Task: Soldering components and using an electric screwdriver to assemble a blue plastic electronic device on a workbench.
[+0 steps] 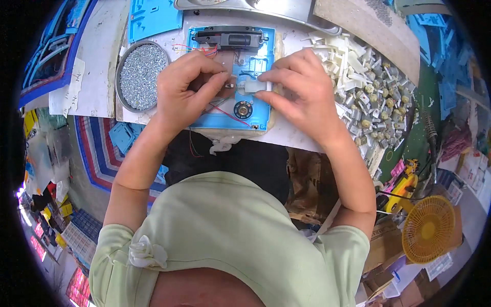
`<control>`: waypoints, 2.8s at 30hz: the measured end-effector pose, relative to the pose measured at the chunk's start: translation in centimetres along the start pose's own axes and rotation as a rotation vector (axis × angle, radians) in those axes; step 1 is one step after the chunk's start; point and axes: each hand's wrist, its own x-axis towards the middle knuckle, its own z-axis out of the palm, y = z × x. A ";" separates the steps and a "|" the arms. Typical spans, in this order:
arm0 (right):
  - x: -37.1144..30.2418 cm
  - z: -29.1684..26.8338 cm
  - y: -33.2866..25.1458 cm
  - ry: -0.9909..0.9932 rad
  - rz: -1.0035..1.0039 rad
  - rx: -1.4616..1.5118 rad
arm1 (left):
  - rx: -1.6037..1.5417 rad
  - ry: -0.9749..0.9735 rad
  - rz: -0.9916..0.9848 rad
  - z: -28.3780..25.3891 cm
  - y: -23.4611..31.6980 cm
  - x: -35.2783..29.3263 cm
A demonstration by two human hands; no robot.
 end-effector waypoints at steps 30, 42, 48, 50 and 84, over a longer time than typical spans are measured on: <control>-7.1 -12.9 7.3 0.172 0.893 -1.009 | 0.351 -0.492 0.521 -0.3 0.8 1.5; -2.0 -6.6 -4.6 0.108 0.324 -0.223 | 0.026 -0.653 0.016 2.7 6.8 8.4; -3.6 -6.5 -5.2 0.205 0.266 0.125 | -0.310 -0.964 -0.235 3.2 7.2 9.7; -4.8 -6.3 -5.0 0.267 0.375 0.304 | -0.350 -1.074 -0.438 3.3 8.6 10.4; -13.4 -7.3 -1.7 0.741 0.706 1.129 | 0.666 -0.139 0.619 21.6 -1.7 27.1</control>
